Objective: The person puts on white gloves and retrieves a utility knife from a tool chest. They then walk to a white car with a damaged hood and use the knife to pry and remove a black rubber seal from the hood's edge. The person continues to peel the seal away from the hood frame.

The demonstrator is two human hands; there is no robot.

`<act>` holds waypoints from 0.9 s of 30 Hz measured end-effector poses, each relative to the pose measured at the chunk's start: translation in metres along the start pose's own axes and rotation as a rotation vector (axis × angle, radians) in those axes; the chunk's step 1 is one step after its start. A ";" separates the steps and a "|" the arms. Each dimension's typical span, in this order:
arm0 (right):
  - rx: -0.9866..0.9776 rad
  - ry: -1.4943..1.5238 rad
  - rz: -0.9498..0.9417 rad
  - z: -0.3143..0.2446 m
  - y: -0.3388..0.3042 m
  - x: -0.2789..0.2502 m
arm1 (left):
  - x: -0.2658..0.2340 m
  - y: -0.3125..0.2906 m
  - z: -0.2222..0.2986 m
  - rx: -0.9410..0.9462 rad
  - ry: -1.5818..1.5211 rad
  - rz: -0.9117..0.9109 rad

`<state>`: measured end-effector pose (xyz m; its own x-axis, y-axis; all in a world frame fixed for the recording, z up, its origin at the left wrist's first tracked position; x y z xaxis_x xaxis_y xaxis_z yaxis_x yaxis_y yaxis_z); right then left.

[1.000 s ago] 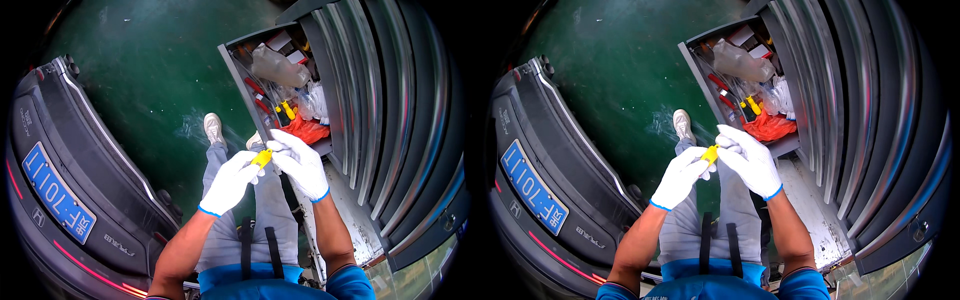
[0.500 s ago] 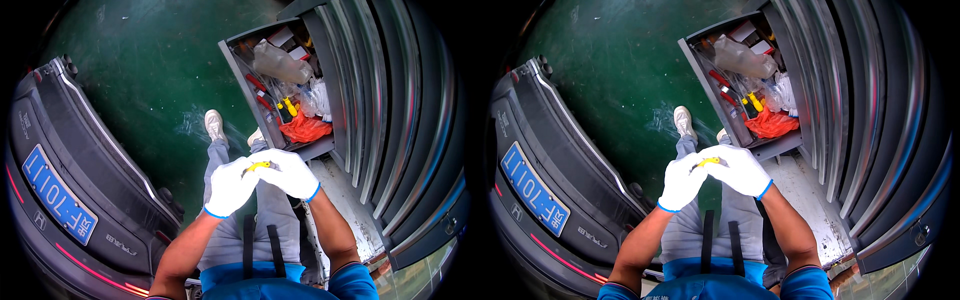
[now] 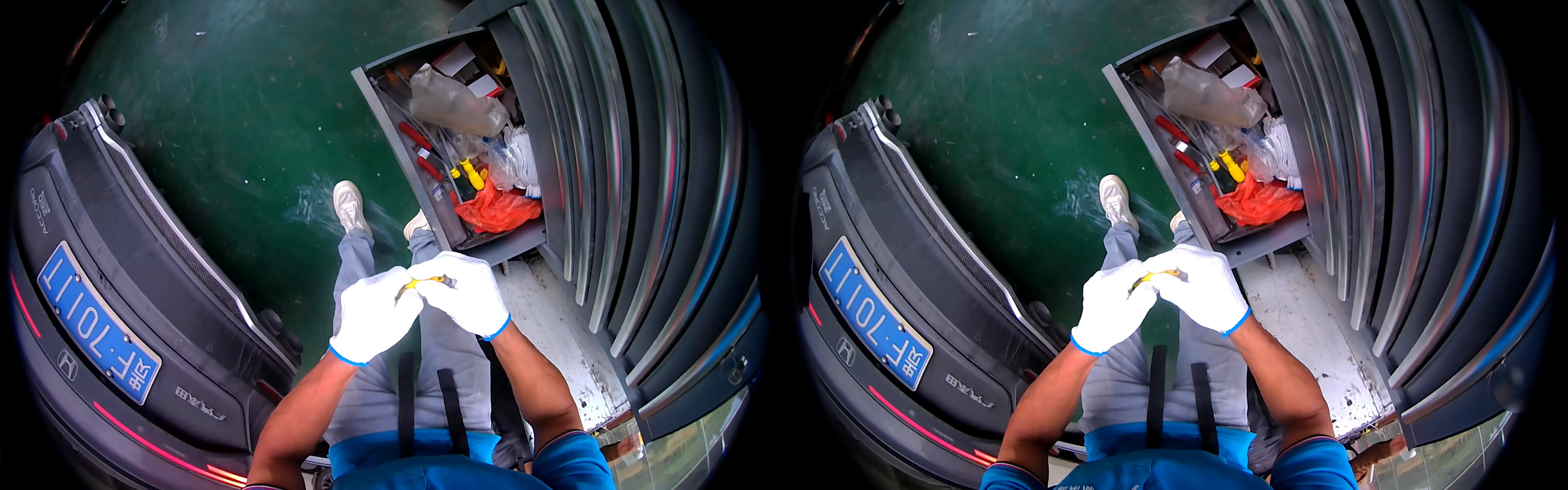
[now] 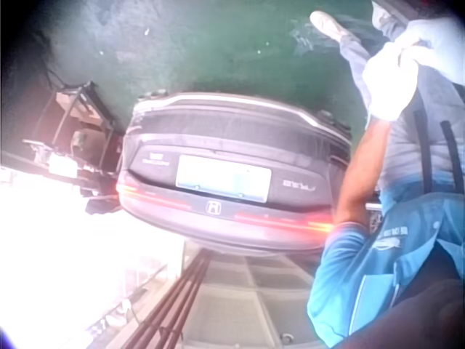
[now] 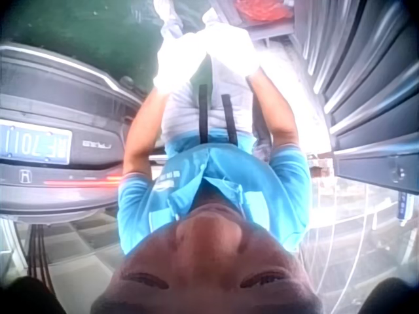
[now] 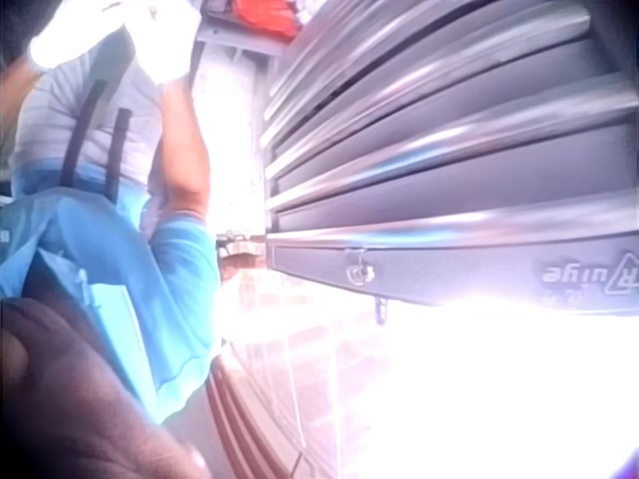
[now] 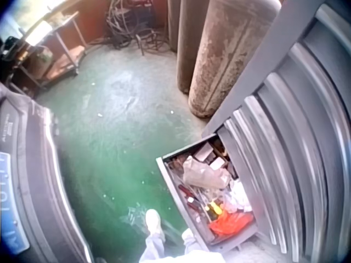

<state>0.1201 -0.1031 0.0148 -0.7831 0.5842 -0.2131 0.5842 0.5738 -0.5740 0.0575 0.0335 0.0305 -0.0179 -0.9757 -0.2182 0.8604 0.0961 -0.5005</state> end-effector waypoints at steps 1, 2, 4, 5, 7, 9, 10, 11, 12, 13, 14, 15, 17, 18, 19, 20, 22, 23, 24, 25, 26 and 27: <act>0.001 -0.012 0.000 0.000 -0.001 0.000 | 0.000 0.001 0.002 0.005 0.005 0.001; 0.003 -0.025 0.000 0.001 -0.002 0.000 | 0.001 0.002 0.001 0.007 0.004 -0.014; 0.010 -0.053 -0.014 0.000 -0.003 0.000 | 0.003 0.001 -0.001 0.009 0.003 -0.045; 0.016 -0.069 -0.028 -0.002 -0.004 -0.001 | 0.004 0.000 -0.005 -0.026 -0.022 -0.099; 0.055 -0.041 -0.057 0.003 -0.006 0.000 | 0.008 -0.006 -0.013 -0.099 -0.073 -0.209; 0.121 0.049 -0.087 0.014 -0.011 0.001 | 0.007 -0.010 -0.014 -0.089 -0.106 -0.208; 0.155 0.101 -0.105 0.018 -0.012 0.003 | 0.006 -0.010 -0.014 -0.082 -0.119 -0.205; 0.189 0.153 -0.123 0.022 -0.013 0.004 | 0.006 -0.011 -0.013 -0.103 -0.113 -0.231; 0.224 0.205 -0.141 0.026 -0.015 0.006 | 0.006 -0.010 -0.011 -0.097 -0.091 -0.246; 0.207 0.195 -0.161 0.025 -0.014 0.007 | 0.007 -0.009 -0.009 -0.089 -0.070 -0.260; 0.185 0.160 -0.162 0.023 -0.014 0.006 | 0.008 -0.008 -0.008 -0.080 -0.049 -0.274; 0.164 0.125 -0.162 0.018 -0.013 0.005 | 0.007 -0.007 -0.007 -0.064 -0.029 -0.237; 0.133 0.072 -0.162 0.013 -0.013 0.002 | 0.008 -0.007 -0.005 -0.029 0.006 -0.167; 0.121 0.056 -0.161 0.012 -0.013 0.002 | 0.009 -0.007 -0.005 -0.028 0.015 -0.141; 0.108 0.041 -0.163 0.011 -0.013 0.001 | 0.009 -0.007 -0.004 -0.027 0.025 -0.113; 0.105 0.014 -0.175 0.009 -0.013 0.001 | 0.008 -0.007 -0.004 -0.026 0.035 -0.085; 0.101 -0.042 -0.197 0.005 -0.013 0.003 | 0.009 -0.008 -0.004 -0.027 0.050 -0.049; 0.069 -0.086 -0.176 0.003 -0.013 0.003 | 0.009 -0.009 -0.004 -0.026 0.057 -0.033; 0.037 -0.131 -0.156 0.000 -0.013 0.004 | 0.011 -0.009 -0.005 0.009 0.073 -0.026; 0.002 -0.176 -0.136 -0.003 -0.014 0.005 | 0.013 -0.009 -0.006 0.045 0.089 -0.017; 0.012 -0.141 -0.124 -0.002 -0.015 0.006 | 0.014 -0.009 -0.006 0.081 0.106 -0.008; 0.021 -0.106 -0.112 0.000 -0.016 0.007 | 0.013 -0.010 -0.006 0.105 0.097 0.008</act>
Point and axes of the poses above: each hand's wrist, its own y-axis towards the middle knuckle, its own x-axis out of the palm, z = x × y, the point moved 8 cm from there along y, towards the middle knuckle, and after that the axes turned 12 degrees about -y, right-handed, at the moved point
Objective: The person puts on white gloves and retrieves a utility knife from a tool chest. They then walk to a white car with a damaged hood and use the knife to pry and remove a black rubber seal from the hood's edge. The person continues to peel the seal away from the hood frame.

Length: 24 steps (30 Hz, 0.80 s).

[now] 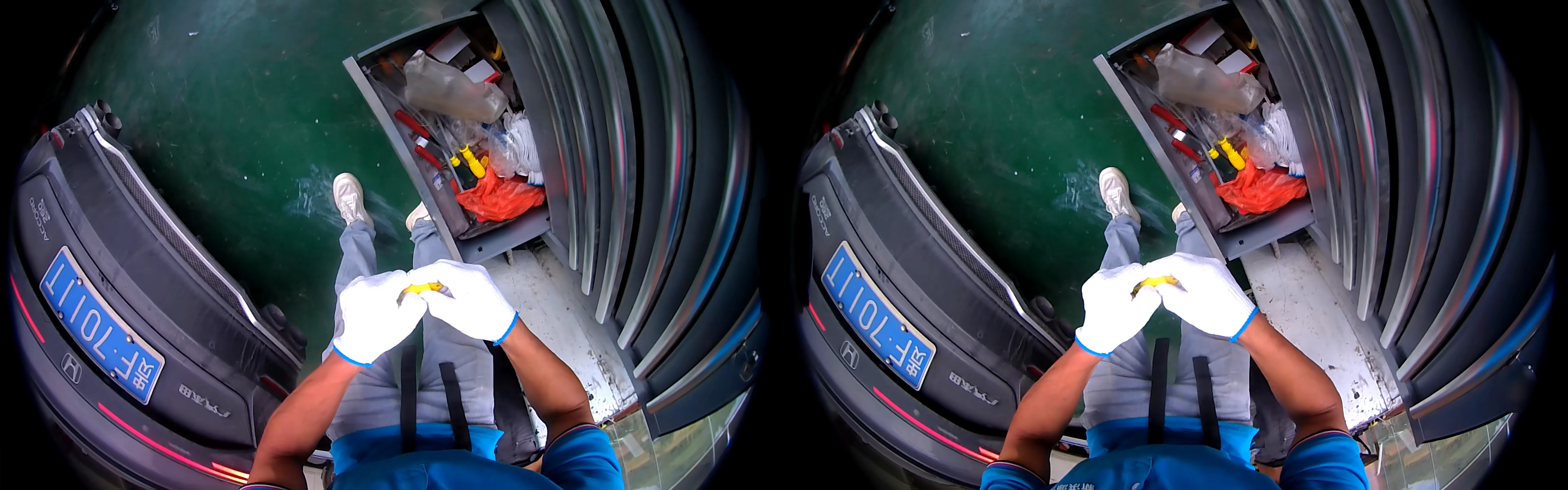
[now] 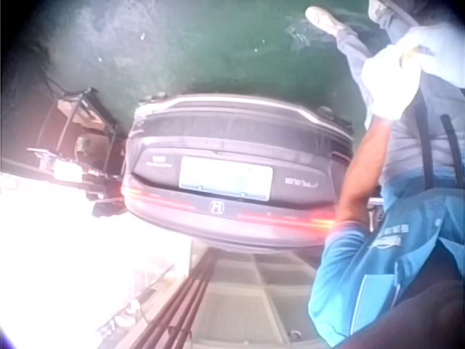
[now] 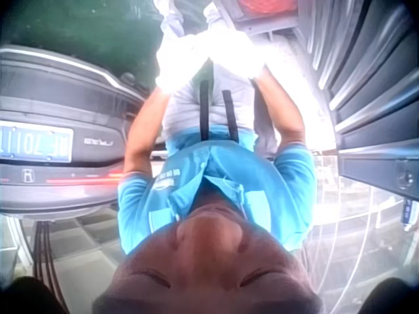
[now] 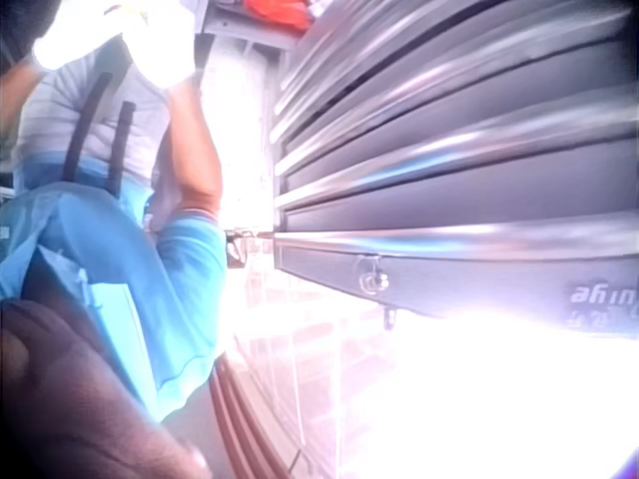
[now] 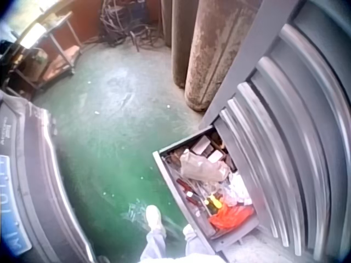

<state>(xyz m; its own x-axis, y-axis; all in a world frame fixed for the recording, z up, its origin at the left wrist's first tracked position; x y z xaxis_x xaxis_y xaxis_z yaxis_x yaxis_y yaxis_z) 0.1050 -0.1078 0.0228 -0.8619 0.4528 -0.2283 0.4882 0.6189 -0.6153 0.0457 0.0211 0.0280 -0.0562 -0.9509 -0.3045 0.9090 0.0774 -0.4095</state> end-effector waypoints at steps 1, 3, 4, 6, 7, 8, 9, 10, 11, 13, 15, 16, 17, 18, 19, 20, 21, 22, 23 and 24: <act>0.009 0.036 0.010 0.001 -0.001 0.001 | -0.001 -0.001 0.002 0.021 -0.009 0.017; 0.003 0.009 0.041 0.000 -0.002 0.000 | -0.001 -0.001 0.003 0.041 -0.021 0.027; -0.001 -0.003 0.056 -0.001 -0.002 0.000 | -0.001 -0.001 0.002 0.039 -0.022 0.020; 0.017 0.034 0.059 0.002 -0.003 -0.001 | -0.003 -0.003 0.003 0.033 -0.023 0.011; 0.026 0.052 0.061 0.004 -0.003 -0.002 | -0.004 -0.003 0.006 0.030 -0.023 0.008; 0.027 0.070 0.060 0.005 -0.003 -0.002 | -0.004 -0.004 0.007 0.028 -0.024 0.006; 0.028 0.088 0.060 0.006 -0.003 -0.002 | -0.005 -0.003 0.008 0.032 -0.020 -0.001; 0.029 0.106 0.059 0.007 -0.003 -0.002 | -0.005 -0.003 0.009 0.036 -0.017 -0.007; 0.034 0.133 0.063 0.009 -0.004 -0.002 | -0.006 -0.003 0.009 0.040 -0.014 -0.013; 0.043 0.188 0.068 0.014 -0.007 -0.002 | -0.006 -0.004 0.015 0.076 -0.008 -0.020; 0.101 0.251 0.018 0.020 -0.004 -0.003 | -0.007 -0.003 0.021 0.104 0.009 -0.034; 0.132 0.282 -0.006 0.023 -0.004 -0.002 | -0.007 0.000 0.024 0.115 0.020 -0.048; 0.137 0.299 -0.004 0.023 -0.004 -0.001 | -0.007 0.001 0.026 0.125 0.032 -0.062; 0.142 0.316 -0.003 0.025 -0.004 0.002 | -0.006 0.000 0.025 0.116 0.043 -0.079; 0.145 0.333 -0.003 0.024 -0.002 0.003 | -0.007 -0.001 0.023 0.107 0.056 -0.093; 0.139 0.278 -0.035 0.022 0.000 0.002 | -0.007 -0.001 0.021 0.097 0.069 -0.107; 0.133 0.222 -0.068 0.019 0.003 -0.001 | -0.007 0.000 0.022 0.108 0.084 -0.099; 0.128 0.170 -0.101 0.017 0.004 -0.001 | -0.008 -0.001 0.022 0.117 0.101 -0.092; 0.102 0.105 -0.092 0.014 0.006 -0.001 | -0.009 -0.001 0.022 0.126 0.117 -0.086; 0.076 0.041 -0.084 0.012 0.007 0.000 | -0.009 -0.001 0.022 0.122 0.141 -0.096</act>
Point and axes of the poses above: each hand's wrist, its own y-axis towards the middle knuckle, its own x-axis out of the palm, z = x × y, the point moved 8 cm from there along y, towards the middle knuckle, and after that the axes turned 12 degrees about -y, right-handed, at the moved point
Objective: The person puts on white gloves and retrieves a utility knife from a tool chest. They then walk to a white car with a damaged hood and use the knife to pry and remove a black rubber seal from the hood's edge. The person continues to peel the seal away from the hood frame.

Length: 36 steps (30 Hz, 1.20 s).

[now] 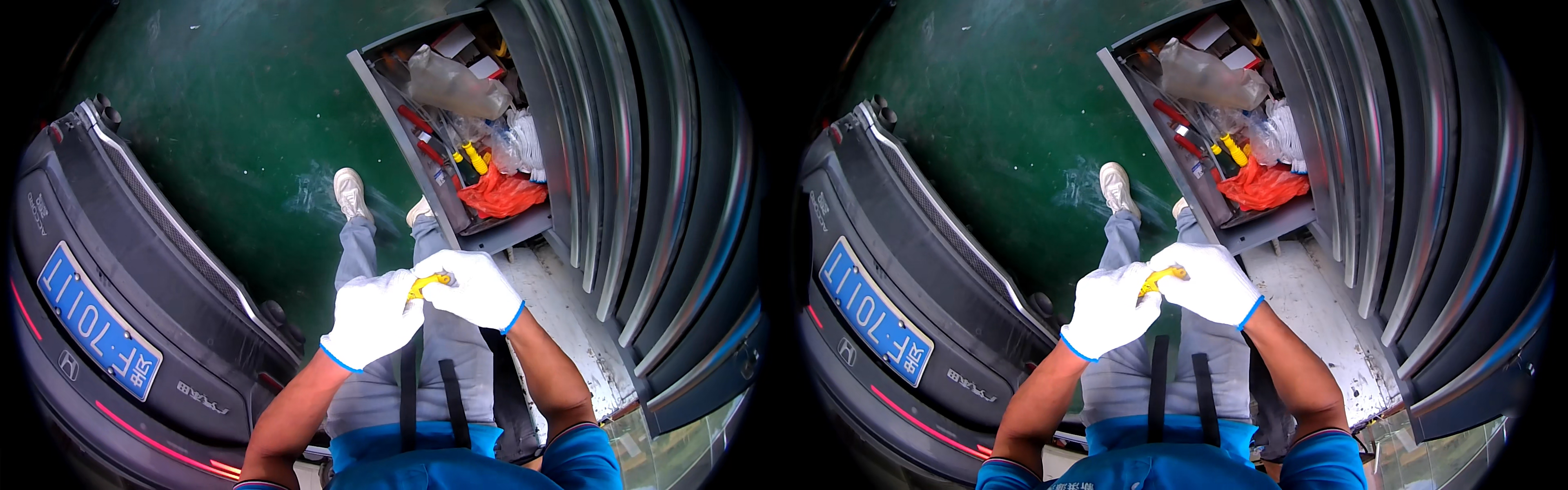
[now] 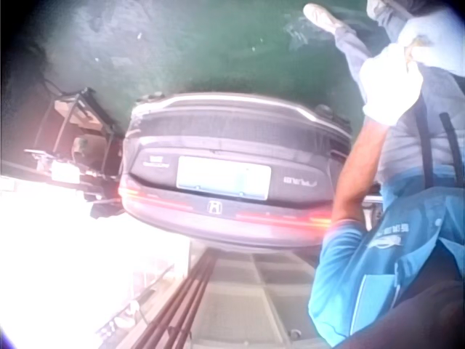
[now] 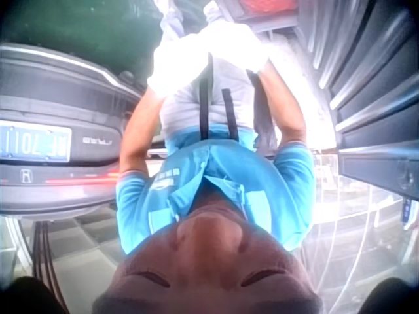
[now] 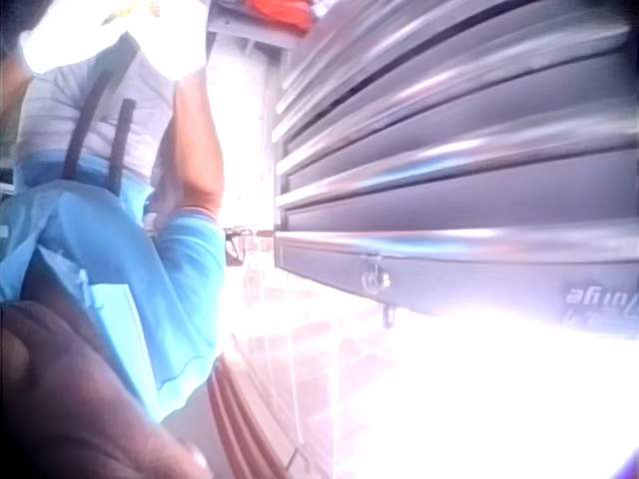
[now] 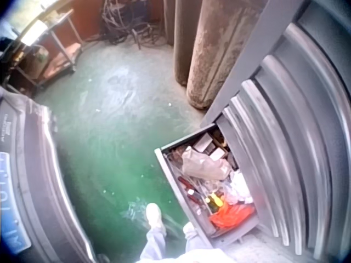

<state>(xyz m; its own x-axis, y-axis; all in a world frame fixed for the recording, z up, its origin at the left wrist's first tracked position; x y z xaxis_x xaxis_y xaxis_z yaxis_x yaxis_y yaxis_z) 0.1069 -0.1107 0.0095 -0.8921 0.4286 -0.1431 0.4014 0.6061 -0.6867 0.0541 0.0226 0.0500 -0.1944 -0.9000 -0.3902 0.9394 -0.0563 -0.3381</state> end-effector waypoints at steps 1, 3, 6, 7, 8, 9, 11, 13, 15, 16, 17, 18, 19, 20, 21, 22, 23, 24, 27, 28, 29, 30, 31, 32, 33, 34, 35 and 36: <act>-0.023 -0.065 0.012 -0.003 0.001 0.001 | 0.000 0.001 0.001 -0.003 0.022 -0.012; -0.002 -0.151 0.011 -0.002 0.005 0.004 | 0.002 0.000 0.000 -0.015 0.056 -0.029; 0.040 -0.264 0.066 -0.001 0.006 0.008 | 0.010 -0.002 -0.005 -0.024 0.096 -0.043; 0.055 -0.299 0.093 -0.001 0.005 0.009 | 0.014 -0.003 -0.006 -0.019 0.115 -0.048; 0.061 -0.309 0.121 0.000 0.004 0.011 | 0.016 -0.004 -0.006 -0.013 0.133 -0.053; 0.068 -0.319 0.149 0.001 0.003 0.013 | 0.018 -0.004 -0.007 -0.012 0.137 -0.053; 0.096 -0.221 0.171 0.005 0.001 0.014 | 0.019 -0.004 -0.008 -0.013 0.151 -0.049; 0.149 -0.005 0.159 0.014 -0.004 0.012 | 0.017 -0.003 -0.006 -0.017 0.124 -0.051; 0.084 0.077 0.170 0.018 -0.005 0.009 | 0.016 -0.005 -0.006 -0.033 0.110 -0.050; 0.049 0.118 0.176 0.020 -0.006 0.005 | 0.014 -0.007 -0.007 -0.045 0.112 -0.046; 0.113 0.274 0.215 0.032 -0.009 -0.004 | 0.013 -0.010 -0.008 -0.059 0.113 -0.040; 0.174 0.342 0.286 0.046 -0.013 -0.025 | 0.008 -0.014 -0.012 -0.078 0.097 -0.039; 0.236 0.412 0.362 0.055 -0.016 -0.045 | 0.002 -0.018 -0.017 -0.093 0.082 -0.041; 0.235 0.475 0.233 0.047 -0.010 -0.040 | -0.001 -0.021 -0.023 -0.117 0.067 -0.047; 0.233 0.537 0.103 0.034 -0.006 -0.037 | -0.003 -0.017 -0.023 -0.092 0.040 -0.013; 0.223 0.588 -0.024 0.023 -0.005 -0.034 | -0.004 -0.009 -0.018 -0.059 0.011 0.028; 0.155 0.693 -0.020 0.022 -0.007 -0.033 | -0.007 -0.004 -0.013 -0.025 -0.018 0.070; 0.086 0.798 -0.018 0.027 -0.012 -0.028 | -0.005 -0.006 -0.012 -0.053 -0.065 0.035; -0.067 1.000 -0.013 0.030 -0.013 -0.025 | -0.005 0.001 -0.011 -0.093 -0.220 0.021; -0.029 1.015 -0.028 0.028 -0.013 -0.024 | -0.004 0.001 -0.014 -0.095 -0.265 0.013; 0.008 1.030 -0.043 0.025 -0.013 -0.022 | -0.004 0.001 -0.015 -0.109 -0.286 0.011; 0.044 0.920 -0.052 0.021 -0.014 -0.019 | -0.006 0.001 -0.016 -0.123 -0.306 0.009; 0.143 0.816 -0.055 0.016 -0.014 -0.018 | -0.004 0.000 -0.016 -0.137 -0.331 0.002; 0.241 0.711 -0.060 0.006 -0.012 -0.019 | -0.004 -0.002 -0.015 -0.128 -0.300 0.007; 0.337 0.606 -0.066 0.002 -0.012 -0.017 | -0.003 -0.004 -0.015 -0.120 -0.270 0.012; 0.365 0.562 -0.077 0.000 -0.010 -0.015 | -0.004 -0.003 -0.015 -0.106 -0.236 0.020; 0.323 0.492 -0.074 -0.003 -0.006 -0.015 | -0.005 -0.001 -0.013 -0.086 -0.206 0.027; 0.281 0.423 -0.071 -0.005 -0.002 -0.015 | -0.006 0.000 -0.011 -0.067 -0.177 0.034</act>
Point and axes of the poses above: each hand's wrist, its own y-axis towards the middle knuckle, its own x-axis out of the palm, z = x × y, the point moved 8 cm from there along y, towards the middle knuckle, and after that the axes turned 12 degrees about -y, right-handed, at the moved point
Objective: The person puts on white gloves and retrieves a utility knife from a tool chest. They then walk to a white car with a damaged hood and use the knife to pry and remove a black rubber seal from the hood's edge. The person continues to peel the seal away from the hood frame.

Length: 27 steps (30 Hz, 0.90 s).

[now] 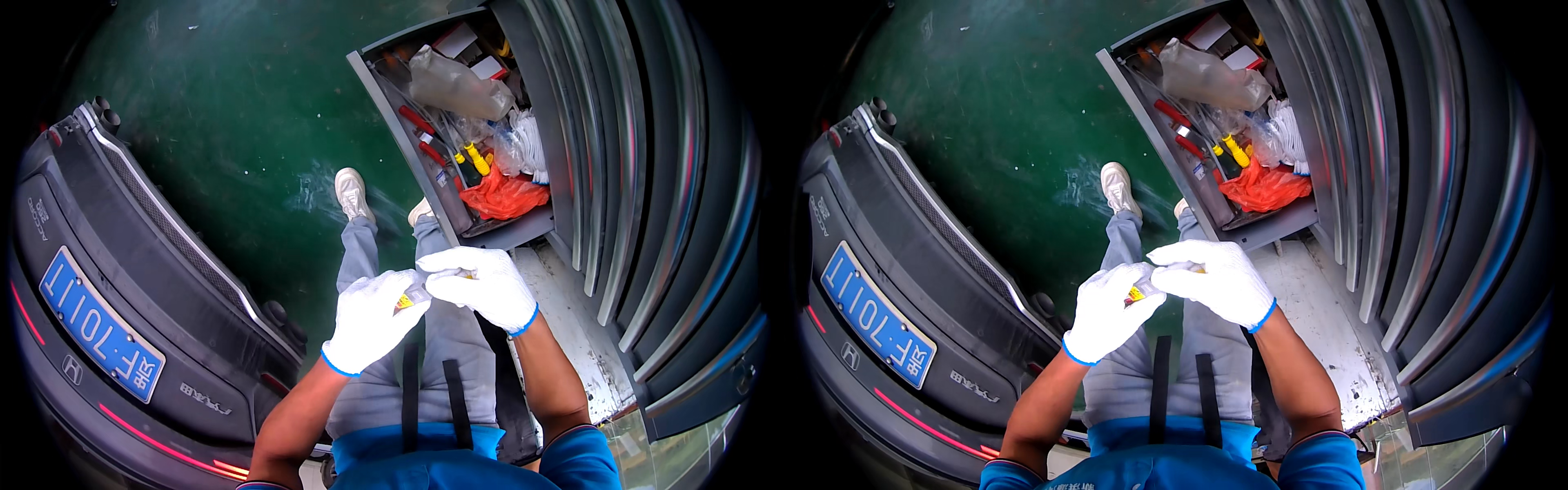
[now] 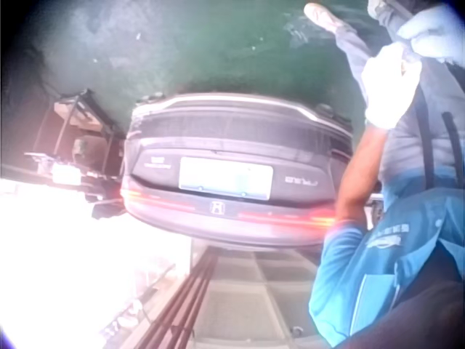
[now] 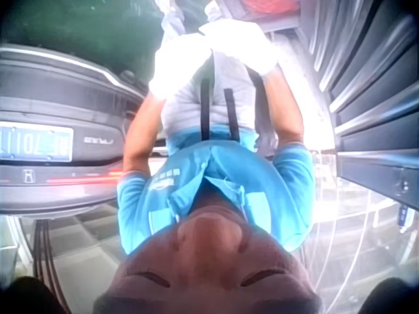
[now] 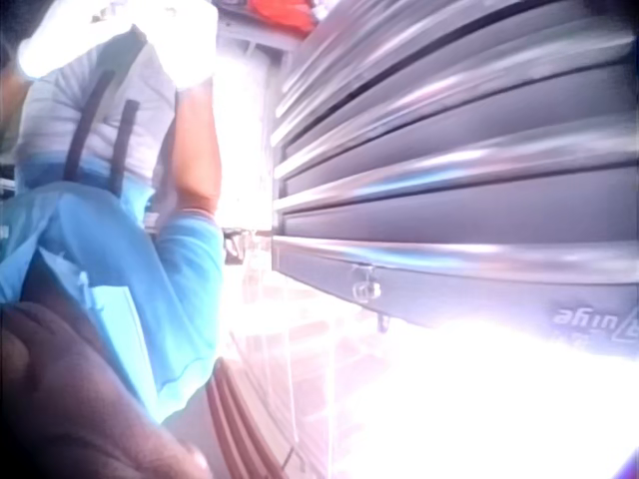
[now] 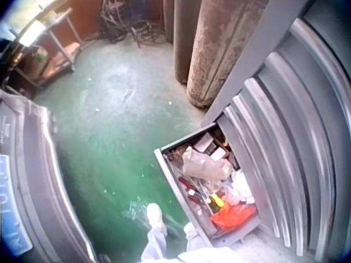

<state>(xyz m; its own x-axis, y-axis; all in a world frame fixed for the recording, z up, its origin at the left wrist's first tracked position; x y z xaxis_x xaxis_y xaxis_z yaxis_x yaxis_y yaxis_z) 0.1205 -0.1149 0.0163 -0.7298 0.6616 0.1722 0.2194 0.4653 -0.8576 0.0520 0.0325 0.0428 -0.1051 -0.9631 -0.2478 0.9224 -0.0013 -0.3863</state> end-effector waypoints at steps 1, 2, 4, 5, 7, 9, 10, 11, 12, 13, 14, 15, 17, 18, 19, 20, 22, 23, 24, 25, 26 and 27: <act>-0.037 -0.069 0.003 -0.001 0.002 0.001 | 0.000 0.000 0.002 0.017 0.027 0.005; -0.096 -0.116 -0.012 -0.004 0.004 0.003 | 0.000 0.000 0.003 0.026 0.064 -0.004; -0.069 -0.138 -0.022 0.003 0.010 0.002 | 0.000 0.002 0.007 0.044 0.137 -0.023; -0.055 -0.149 -0.026 0.009 0.013 0.002 | 0.002 0.003 0.007 0.005 0.171 -0.050; 0.074 -0.025 -0.034 0.032 0.024 -0.005 | 0.004 0.004 0.007 -0.071 0.240 -0.108; 0.076 0.085 -0.064 0.049 0.030 -0.002 | 0.006 -0.005 -0.009 -0.172 0.342 -0.169; 0.093 0.113 -0.091 0.051 0.032 0.002 | 0.006 -0.008 -0.017 -0.222 0.396 -0.197; 0.111 0.140 -0.118 0.053 0.033 0.006 | 0.005 -0.010 -0.017 -0.223 0.378 -0.187; 0.147 0.172 -0.174 0.053 0.030 0.010 | 0.004 -0.012 -0.017 -0.224 0.361 -0.178; 0.112 0.136 -0.194 0.049 0.029 0.012 | 0.003 -0.016 -0.017 -0.232 0.341 -0.174; 0.076 0.101 -0.215 0.045 0.029 0.014 | 0.003 -0.016 -0.014 -0.214 0.348 -0.173; 0.040 0.066 -0.234 0.044 0.029 0.016 | 0.001 -0.016 -0.010 -0.217 0.329 -0.163; 0.020 0.119 -0.249 0.046 0.028 0.017 | -0.003 -0.011 -0.003 -0.207 0.294 -0.133; 0.015 0.103 -0.250 0.045 0.029 0.016 | -0.003 -0.012 -0.009 -0.223 0.281 -0.118; 0.012 0.086 -0.253 0.044 0.027 0.016 | -0.003 -0.015 -0.017 -0.240 0.267 -0.104; -0.024 0.143 -0.217 0.047 0.030 0.014 | -0.003 -0.017 -0.023 -0.258 0.253 -0.089; -0.022 0.028 -0.201 0.046 0.026 0.015 | -0.002 -0.021 -0.017 -0.237 0.178 -0.031; -0.021 -0.029 -0.193 0.045 0.025 0.015 | -0.002 -0.021 -0.013 -0.226 0.140 -0.003; -0.060 -0.065 -0.166 0.042 0.025 0.013 | -0.001 -0.016 -0.014 -0.244 0.134 -0.027; -0.101 -0.104 -0.141 0.038 0.026 0.010 | -0.001 -0.013 -0.012 -0.228 0.126 -0.019; -0.141 -0.144 -0.116 0.034 0.026 0.007 | 0.000 -0.011 -0.010 -0.212 0.118 -0.011; -0.182 -0.184 -0.090 0.029 0.027 0.005 | -0.001 -0.009 -0.008 -0.195 0.110 -0.003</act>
<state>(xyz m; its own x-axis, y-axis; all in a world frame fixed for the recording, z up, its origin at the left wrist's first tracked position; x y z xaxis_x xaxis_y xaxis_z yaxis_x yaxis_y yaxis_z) 0.1042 -0.1166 -0.0198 -0.8535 0.5022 0.1389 0.2486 0.6267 -0.7385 0.0403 0.0353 0.0391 -0.1572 -0.9280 -0.3379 0.8337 0.0587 -0.5492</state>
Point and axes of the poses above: each hand's wrist, its own y-axis towards the middle knuckle, its own x-axis out of the palm, z = x × y, the point moved 8 cm from there along y, towards the middle knuckle, and after that the axes turned 12 degrees about -y, right-handed, at the moved point
